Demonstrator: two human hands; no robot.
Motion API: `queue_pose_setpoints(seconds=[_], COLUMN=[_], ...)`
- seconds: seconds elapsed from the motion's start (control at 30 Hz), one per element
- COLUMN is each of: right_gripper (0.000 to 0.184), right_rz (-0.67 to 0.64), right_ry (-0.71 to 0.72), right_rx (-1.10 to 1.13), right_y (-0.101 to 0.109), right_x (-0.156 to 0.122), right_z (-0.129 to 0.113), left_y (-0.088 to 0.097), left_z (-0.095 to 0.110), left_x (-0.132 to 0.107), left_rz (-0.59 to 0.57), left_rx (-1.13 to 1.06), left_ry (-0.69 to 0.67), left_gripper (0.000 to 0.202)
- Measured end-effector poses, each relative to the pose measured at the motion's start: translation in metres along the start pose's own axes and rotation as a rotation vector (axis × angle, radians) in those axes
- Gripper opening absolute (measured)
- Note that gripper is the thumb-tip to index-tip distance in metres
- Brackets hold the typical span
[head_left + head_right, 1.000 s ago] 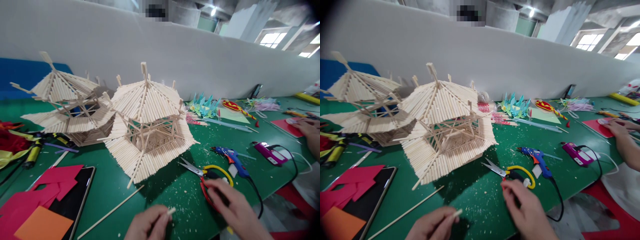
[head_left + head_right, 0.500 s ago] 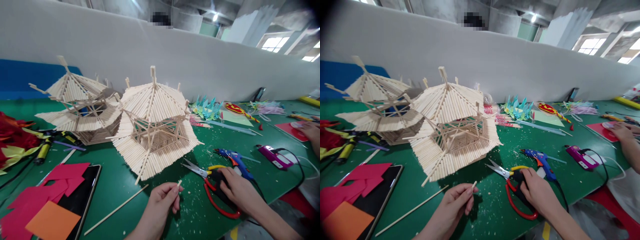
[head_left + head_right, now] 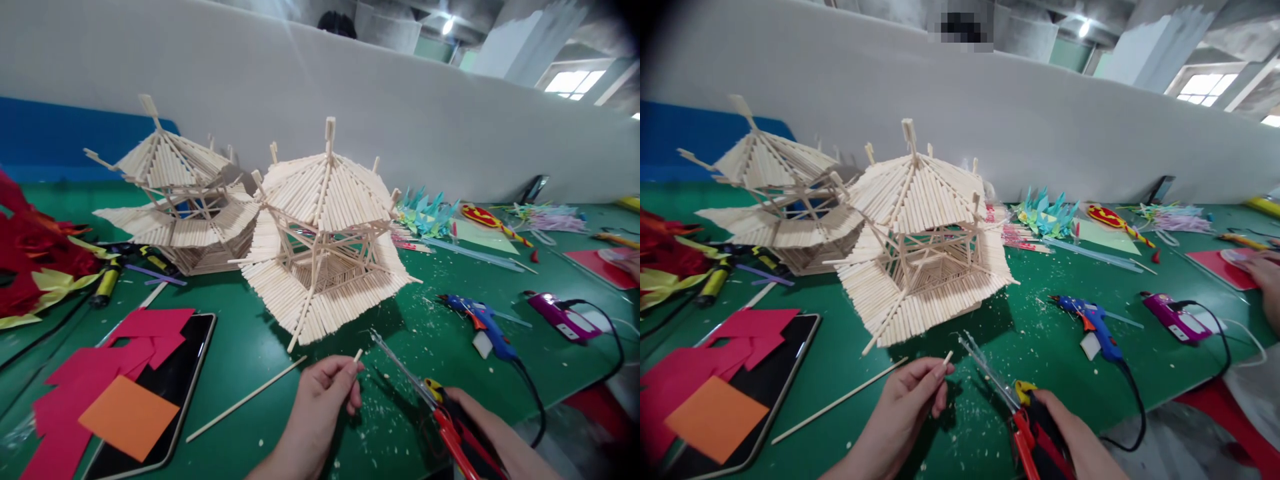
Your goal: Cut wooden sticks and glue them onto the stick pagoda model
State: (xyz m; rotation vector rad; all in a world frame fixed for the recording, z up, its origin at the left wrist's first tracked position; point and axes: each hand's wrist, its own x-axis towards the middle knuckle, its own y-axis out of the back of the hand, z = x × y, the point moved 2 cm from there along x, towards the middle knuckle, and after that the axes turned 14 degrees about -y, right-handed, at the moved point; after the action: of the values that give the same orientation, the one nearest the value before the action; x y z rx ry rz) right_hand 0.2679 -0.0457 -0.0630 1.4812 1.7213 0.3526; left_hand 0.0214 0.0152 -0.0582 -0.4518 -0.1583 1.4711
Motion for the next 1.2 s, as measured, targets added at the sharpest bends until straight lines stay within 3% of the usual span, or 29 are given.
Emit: queue_pose_setpoints(seconds=[0.13, 0.37, 0.57, 0.83, 0.93, 1.07, 1.2], right_gripper=[0.071, 0.065, 0.062, 0.062, 0.058, 0.048, 0.033], right_rz=[-0.024, -0.207, -0.174, -0.032, -0.054, -0.131, -0.201], right_ry=[-0.02, -0.066, -0.065, -0.096, -0.133, -0.152, -0.234], right_rx=[0.013, -0.011, 0.012, 0.085, 0.136, 0.206, 0.298], right_y=[-0.012, -0.017, -0.02, -0.025, -0.027, -0.035, -0.042], right_x=[-0.002, -0.006, -0.006, -0.012, -0.012, -0.009, -0.006], right_z=[-0.015, -0.058, -0.063, -0.061, -0.061, -0.056, -0.045], left_y=[0.0, -0.003, -0.004, -0.004, -0.003, -0.005, -0.007], left_z=[0.006, 0.018, 0.02, 0.016, 0.018, 0.021, 0.02], left_x=[-0.002, -0.005, -0.007, -0.007, -0.007, -0.008, -0.009], left_rz=[0.001, -0.053, -0.108, -0.176, -0.223, -0.307, -0.322], left_rx=[0.065, 0.228, 0.291, 0.374, 0.479, 0.645, 0.731], left_ry=[-0.053, -0.152, -0.184, -0.228, -0.336, -0.59, -0.782], left_gripper=[0.023, 0.02, 0.02, 0.022, 0.022, 0.021, 0.021])
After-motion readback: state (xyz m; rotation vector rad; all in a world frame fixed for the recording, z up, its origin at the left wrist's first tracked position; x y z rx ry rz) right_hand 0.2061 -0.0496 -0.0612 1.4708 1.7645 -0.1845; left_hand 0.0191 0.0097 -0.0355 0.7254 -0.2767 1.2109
